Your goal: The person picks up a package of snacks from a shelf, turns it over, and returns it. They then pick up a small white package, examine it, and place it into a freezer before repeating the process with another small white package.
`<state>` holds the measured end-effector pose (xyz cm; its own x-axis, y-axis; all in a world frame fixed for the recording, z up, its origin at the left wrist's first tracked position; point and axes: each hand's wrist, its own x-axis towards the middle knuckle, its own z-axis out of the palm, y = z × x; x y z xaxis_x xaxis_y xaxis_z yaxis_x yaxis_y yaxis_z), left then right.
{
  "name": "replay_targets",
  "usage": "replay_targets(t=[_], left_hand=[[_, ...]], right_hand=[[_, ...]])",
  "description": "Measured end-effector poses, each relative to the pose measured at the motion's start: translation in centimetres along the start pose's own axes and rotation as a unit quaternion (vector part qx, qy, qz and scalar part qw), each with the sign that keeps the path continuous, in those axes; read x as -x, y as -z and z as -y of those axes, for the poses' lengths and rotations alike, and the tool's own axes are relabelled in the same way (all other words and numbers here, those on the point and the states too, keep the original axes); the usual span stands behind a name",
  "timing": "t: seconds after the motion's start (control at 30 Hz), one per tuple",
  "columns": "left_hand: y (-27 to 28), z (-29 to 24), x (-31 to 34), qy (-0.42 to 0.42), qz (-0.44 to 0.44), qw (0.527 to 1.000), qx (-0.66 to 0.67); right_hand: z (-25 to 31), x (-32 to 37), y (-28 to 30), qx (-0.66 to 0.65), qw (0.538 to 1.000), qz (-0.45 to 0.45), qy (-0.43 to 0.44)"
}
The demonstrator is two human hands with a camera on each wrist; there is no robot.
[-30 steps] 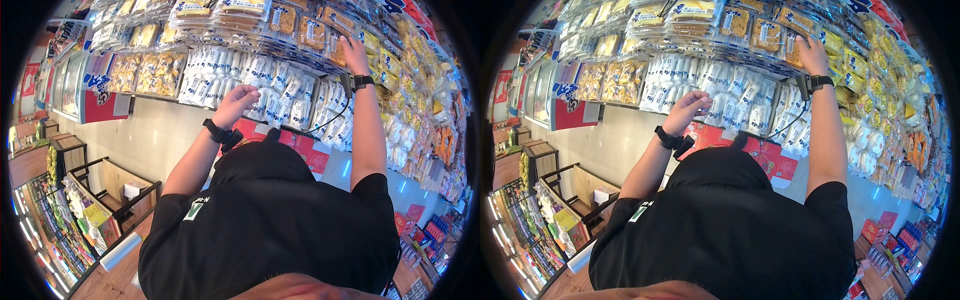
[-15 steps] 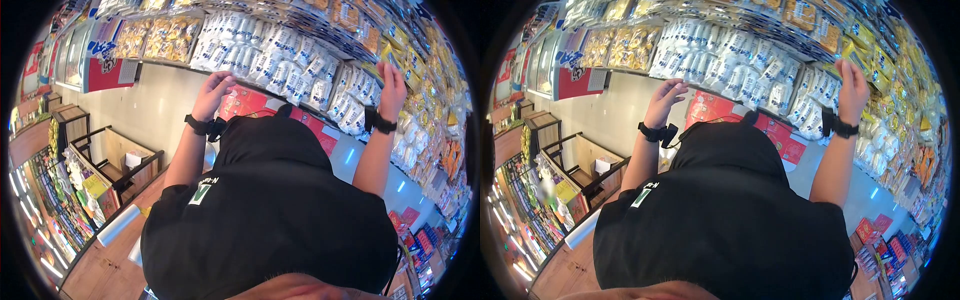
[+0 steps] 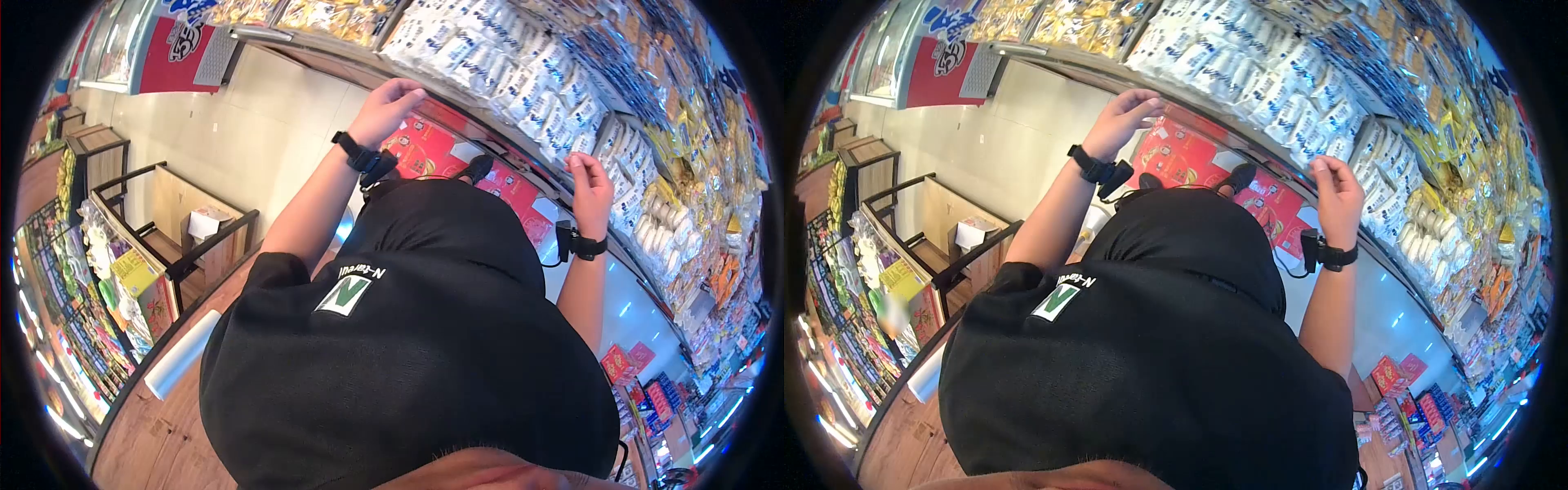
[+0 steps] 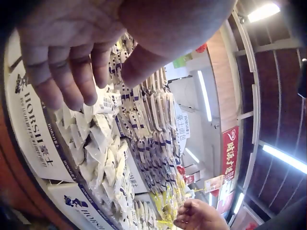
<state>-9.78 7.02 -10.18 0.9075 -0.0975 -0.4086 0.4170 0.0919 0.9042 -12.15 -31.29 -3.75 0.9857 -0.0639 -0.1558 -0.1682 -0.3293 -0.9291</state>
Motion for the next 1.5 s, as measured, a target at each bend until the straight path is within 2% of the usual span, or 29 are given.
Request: replay_targets(t=[0.07, 0.17, 0.27, 0.37, 0.43, 0.5, 0.57, 0.63, 0.7, 0.73, 0.77, 0.8, 0.83, 0.9, 1.0, 1.1, 1.17, 1.3, 1.37, 1.43, 1.5], left_hand=[[0.9, -0.2, 0.6, -0.002, 0.028, 1.000, 0.003], [3.5, 0.7, 1.8, -0.006, 0.050, 0.998, -0.039], [6.8, 1.2, 3.5, 0.001, 0.041, 0.998, -0.050], [9.5, 1.2, 4.7, 0.007, 0.025, 0.998, -0.050], [10.3, 0.8, 5.2, 0.026, -0.020, 0.997, -0.065], [10.2, 0.2, 4.9, 0.039, -0.029, 0.998, -0.043], [9.2, -0.4, 4.2, 0.038, 0.001, 0.999, 0.000], [7.8, -0.4, 2.2, 0.027, 0.024, 0.999, -0.011], [5.9, 0.1, -0.4, 0.088, 0.089, 0.991, 0.043], [5.0, 0.3, -1.7, 0.087, 0.087, 0.992, 0.040], [4.1, 0.6, -3.0, 0.136, 0.104, 0.984, 0.054], [3.3, 0.6, -4.1, 0.185, 0.121, 0.973, 0.067], [2.5, 0.4, -4.7, 0.186, 0.118, 0.973, 0.065], [1.2, -0.2, -6.0, 0.170, 0.110, 0.978, 0.058], [0.2, -0.8, -7.2, 0.171, 0.101, 0.977, 0.072], [-0.2, -1.0, -8.1, 0.152, 0.095, 0.982, 0.058], [-0.1, -0.9, -8.7, 0.134, 0.096, 0.985, 0.041], [-0.1, -2.5, -8.4, 0.086, 0.060, 0.994, -0.007], [0.7, -2.1, -8.4, 0.046, 0.096, 0.992, -0.067], [1.0, -2.6, -7.9, 0.044, 0.108, 0.991, -0.065], [1.0, -3.4, -7.4, 0.012, 0.133, 0.991, 0.011]], right_hand=[[-0.6, 0.9, -2.8, 0.024, 0.998, 0.047, -0.029], [1.1, 2.0, -5.2, 0.125, 0.988, 0.086, -0.007], [1.5, 2.9, -6.6, 0.004, 0.999, 0.035, -0.037], [-0.5, 2.7, -7.5, 0.018, 0.997, 0.054, -0.058], [-0.2, 2.2, -9.1, 0.000, 0.996, 0.065, -0.067], [0.5, 0.7, -10.8, 0.021, 0.994, 0.104, -0.034], [1.9, -1.7, -12.5, -0.004, 0.995, 0.100, -0.029], [2.9, -4.7, -14.2, -0.014, 0.996, 0.082, 0.010], [2.7, -8.0, -15.8, -0.039, 0.996, 0.077, 0.013], [2.2, -9.8, -16.3, -0.060, 0.995, 0.073, 0.014], [1.8, -11.6, -16.8, -0.063, 0.995, 0.075, 0.017], [1.0, -13.4, -17.4, -0.030, 0.997, 0.062, 0.032], [0.8, -14.6, -17.8, 0.004, 0.998, 0.050, 0.046], [0.5, -16.8, -18.2, 0.033, 0.998, 0.042, 0.043], [0.5, -18.9, -18.6, 0.173, 0.980, 0.054, 0.086], [0.7, -19.6, -18.4, 0.185, 0.975, 0.099, 0.074], [0.1, -19.9, -18.3, 0.173, 0.975, 0.090, 0.103], [1.1, -19.6, -17.4, 0.122, 0.982, 0.136, 0.058], [1.7, -19.4, -16.7, 0.084, 0.978, 0.192, -0.023], [1.5, -19.2, -16.6, 0.046, 0.981, 0.190, -0.002], [1.7, -19.0, -16.3, 0.006, 0.980, 0.198, -0.001]])
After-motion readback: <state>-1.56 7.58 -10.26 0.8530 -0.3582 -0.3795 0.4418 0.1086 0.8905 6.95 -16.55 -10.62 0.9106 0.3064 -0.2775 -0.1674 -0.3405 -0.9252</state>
